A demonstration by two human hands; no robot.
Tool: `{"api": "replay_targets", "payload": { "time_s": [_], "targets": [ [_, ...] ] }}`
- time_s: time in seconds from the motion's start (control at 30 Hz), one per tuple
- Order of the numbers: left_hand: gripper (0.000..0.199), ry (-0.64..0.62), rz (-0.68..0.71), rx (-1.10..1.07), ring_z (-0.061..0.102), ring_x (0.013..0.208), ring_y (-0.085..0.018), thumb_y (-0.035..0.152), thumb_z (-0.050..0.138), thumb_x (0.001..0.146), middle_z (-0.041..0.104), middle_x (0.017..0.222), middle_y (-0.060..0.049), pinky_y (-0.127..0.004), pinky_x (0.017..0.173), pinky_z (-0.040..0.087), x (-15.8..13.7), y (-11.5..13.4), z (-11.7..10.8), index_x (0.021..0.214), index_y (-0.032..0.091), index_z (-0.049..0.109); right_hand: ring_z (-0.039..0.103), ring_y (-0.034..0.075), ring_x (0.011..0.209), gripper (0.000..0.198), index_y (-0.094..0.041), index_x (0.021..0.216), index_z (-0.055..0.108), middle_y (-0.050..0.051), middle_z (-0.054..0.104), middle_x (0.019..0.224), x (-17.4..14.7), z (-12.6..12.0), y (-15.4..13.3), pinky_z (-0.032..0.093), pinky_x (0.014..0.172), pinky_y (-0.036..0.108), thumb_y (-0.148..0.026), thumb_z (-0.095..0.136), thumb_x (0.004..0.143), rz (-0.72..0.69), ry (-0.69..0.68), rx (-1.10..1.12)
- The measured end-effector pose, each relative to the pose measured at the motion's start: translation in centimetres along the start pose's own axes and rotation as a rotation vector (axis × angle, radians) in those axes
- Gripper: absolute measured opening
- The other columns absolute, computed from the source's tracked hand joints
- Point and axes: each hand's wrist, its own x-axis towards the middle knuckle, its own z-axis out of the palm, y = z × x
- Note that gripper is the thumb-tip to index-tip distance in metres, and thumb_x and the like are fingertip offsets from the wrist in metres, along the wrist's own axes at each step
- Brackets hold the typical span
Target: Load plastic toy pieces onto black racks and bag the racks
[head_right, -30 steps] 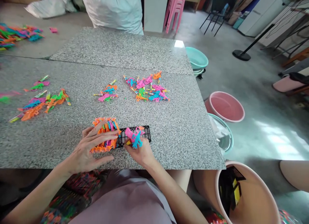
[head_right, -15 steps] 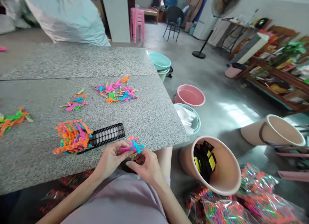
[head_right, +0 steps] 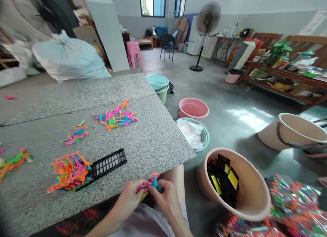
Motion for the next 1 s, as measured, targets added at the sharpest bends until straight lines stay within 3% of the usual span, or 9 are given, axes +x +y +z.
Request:
{"api": "replay_targets", "payload": {
  "time_s": [0.17, 0.27, 0.37, 0.47, 0.53, 0.63, 0.73, 0.87, 1.0],
  "targets": [
    [0.024, -0.045, -0.043, 0.115, 0.063, 0.074, -0.020, 0.025, 0.050, 0.087, 0.071, 0.076, -0.004, -0.027, 0.071, 0.045, -1.7, -1.0, 1.1, 0.085, 0.022, 0.074, 0.041, 0.014, 0.042, 0.064, -0.022, 0.049, 0.052, 0.002, 0.049, 0.045, -1.1, 1.2, 3.0, 0.031, 0.043, 0.028, -0.083, 0.064, 0.064, 0.153, -0.036, 0.122],
    [0.024, -0.073, -0.078, 0.157, 0.063, 0.076, -0.021, 0.023, 0.051, 0.084, 0.072, 0.079, -0.004, -0.028, 0.071, 0.046, -2.6, -1.8, 1.4, 0.087, 0.023, 0.075, 0.041, 0.014, 0.042, 0.066, -0.022, 0.051, 0.051, 0.001, 0.048, 0.045, -1.9, 2.1, 4.0, 0.032, 0.042, 0.027, -0.086, 0.062, 0.062, 0.176, -0.051, 0.136],
    [0.026, -0.066, -0.087, 0.167, 0.062, 0.075, -0.022, 0.022, 0.050, 0.084, 0.071, 0.078, -0.006, -0.030, 0.073, 0.046, -2.9, -2.1, 1.6, 0.091, 0.023, 0.075, 0.044, 0.015, 0.046, 0.065, -0.023, 0.055, 0.053, 0.001, 0.049, 0.050, -2.5, 3.0, 4.2, 0.036, 0.044, 0.028, -0.087, 0.060, 0.064, 0.163, 0.020, 0.195],
    [0.023, -0.050, -0.067, 0.119, 0.062, 0.074, -0.023, 0.022, 0.052, 0.084, 0.068, 0.072, -0.006, -0.031, 0.075, 0.047, -2.4, -1.6, 1.8, 0.089, 0.022, 0.074, 0.047, 0.016, 0.048, 0.064, -0.023, 0.059, 0.055, 0.001, 0.051, 0.054, -2.5, 2.9, 3.3, 0.038, 0.045, 0.028, -0.086, 0.060, 0.064, 0.208, 0.037, 0.255],
    [0.023, -0.046, -0.047, 0.048, 0.062, 0.073, -0.022, 0.022, 0.049, 0.085, 0.067, 0.073, -0.005, -0.031, 0.076, 0.048, -1.7, -1.2, 1.8, 0.088, 0.022, 0.072, 0.049, 0.015, 0.050, 0.062, -0.023, 0.062, 0.056, 0.000, 0.054, 0.056, -2.1, 2.1, 2.0, 0.040, 0.046, 0.028, -0.084, 0.063, 0.064, 0.222, -0.027, 0.283],
    [0.028, -0.025, -0.032, -0.084, 0.064, 0.084, -0.021, 0.021, 0.045, 0.087, 0.069, 0.089, -0.006, -0.034, 0.087, 0.048, -0.7, -1.0, 1.7, 0.102, 0.021, 0.068, 0.062, 0.018, 0.063, 0.055, -0.022, 0.070, 0.060, 0.003, 0.064, 0.067, -1.4, 0.6, 0.0, 0.050, 0.057, 0.028, -0.075, 0.072, 0.064, 0.251, -0.141, 0.443],
    [0.029, -0.029, -0.047, -0.228, 0.062, 0.098, -0.022, 0.024, 0.047, 0.087, 0.068, 0.102, -0.007, -0.035, 0.094, 0.047, -0.3, -1.5, 1.6, 0.111, 0.020, 0.062, 0.069, 0.020, 0.067, 0.054, -0.020, 0.075, 0.059, 0.004, 0.069, 0.070, -0.8, 0.0, -0.9, 0.055, 0.064, 0.030, -0.066, 0.081, 0.057, 0.385, -0.187, 0.612],
    [0.023, -0.053, -0.098, -0.403, 0.064, 0.087, -0.019, 0.034, 0.047, 0.091, 0.067, 0.091, -0.005, -0.031, 0.081, 0.050, -0.7, -1.7, 1.6, 0.104, 0.018, 0.059, 0.069, 0.019, 0.057, 0.063, -0.022, 0.076, 0.051, 0.002, 0.069, 0.063, -0.5, 0.3, -0.3, 0.056, 0.058, 0.030, -0.070, 0.082, 0.050, 0.471, -0.168, 0.505],
    [0.028, 0.018, -0.120, -0.493, 0.059, 0.066, -0.013, 0.040, 0.066, 0.084, 0.064, 0.075, 0.000, -0.024, 0.063, 0.046, -1.0, -1.3, 1.5, 0.096, 0.018, 0.053, 0.057, 0.016, 0.038, 0.062, -0.024, 0.069, 0.044, -0.001, 0.062, 0.049, -0.3, 0.1, 0.9, 0.043, 0.039, 0.024, -0.080, 0.070, 0.060, 0.445, -0.207, 0.217]
  ]
}}
